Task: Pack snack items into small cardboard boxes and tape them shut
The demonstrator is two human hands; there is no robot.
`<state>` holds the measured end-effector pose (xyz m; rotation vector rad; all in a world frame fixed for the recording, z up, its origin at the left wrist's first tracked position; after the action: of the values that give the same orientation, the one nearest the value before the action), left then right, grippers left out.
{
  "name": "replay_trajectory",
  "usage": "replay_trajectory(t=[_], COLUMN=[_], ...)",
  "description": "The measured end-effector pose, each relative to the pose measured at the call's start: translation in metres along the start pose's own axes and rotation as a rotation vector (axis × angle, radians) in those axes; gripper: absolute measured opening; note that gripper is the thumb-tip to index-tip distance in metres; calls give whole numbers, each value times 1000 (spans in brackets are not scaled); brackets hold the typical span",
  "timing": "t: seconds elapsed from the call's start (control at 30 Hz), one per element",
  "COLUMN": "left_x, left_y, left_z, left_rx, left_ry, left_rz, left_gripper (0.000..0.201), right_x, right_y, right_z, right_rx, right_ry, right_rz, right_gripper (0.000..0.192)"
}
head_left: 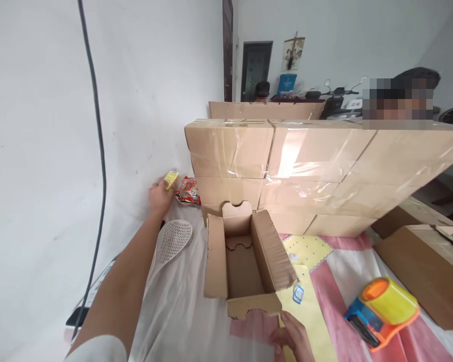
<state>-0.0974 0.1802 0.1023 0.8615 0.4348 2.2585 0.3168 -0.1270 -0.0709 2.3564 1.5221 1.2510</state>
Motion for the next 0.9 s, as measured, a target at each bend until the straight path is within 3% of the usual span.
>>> replay_trajectory(t=[0.13,0.2,0.23,0.3,0.37,0.4,0.47,0.57,0.73,0.83,0.9], left_x=[-28,-65,-90,-141,-186,-205,-232,-256,-279,-284,-281], left_y=[59,93,110,135,147,148,139,108,53,42,45], left_z=[35,61,77,112,145,161,185,197,176,161,157], left_rx=[-72,-131,-244,-381,-406,-390,-326,-260,47,247,296], left_ry=[-96,-173,-279,-441,-489,-572,-702,-760,-557,-496,-555], left_rz=[304,466,583,654,616,578,388,30,-430,-712,-772], left_gripper=[29,32,30,26,24,27,29,18,20,24,26], right_x=[-5,-4,-2,2,6,8,9,8,4,2,2], right_y=[3,7,10,16,20,22,23,24,25,26,28], right_z=[-1,-1,-2,-2,-4,-5,-9,-16,-24,-26,-28], right_rx=[44,63,63,50,37,36,40,56,136,178,175], right_ry=[-37,-49,-40,5,62,79,78,35,-29,-56,-72], right_rz=[41,5,-21,-82,-116,-118,-103,-89,-100,-117,-144], right_gripper=[51,51,52,56,57,56,52,50,57,61,62])
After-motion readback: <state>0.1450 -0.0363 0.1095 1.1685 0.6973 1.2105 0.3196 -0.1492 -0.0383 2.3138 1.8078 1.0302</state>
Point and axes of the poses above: each hand's wrist, its own x-axis towards the middle knuckle, its own y-axis out of the back of the hand, z = x × y, the point moved 2 cm from there along x, towards the middle knuckle, and after that the axes turned 11 degrees about -x, right-handed, at the moved point
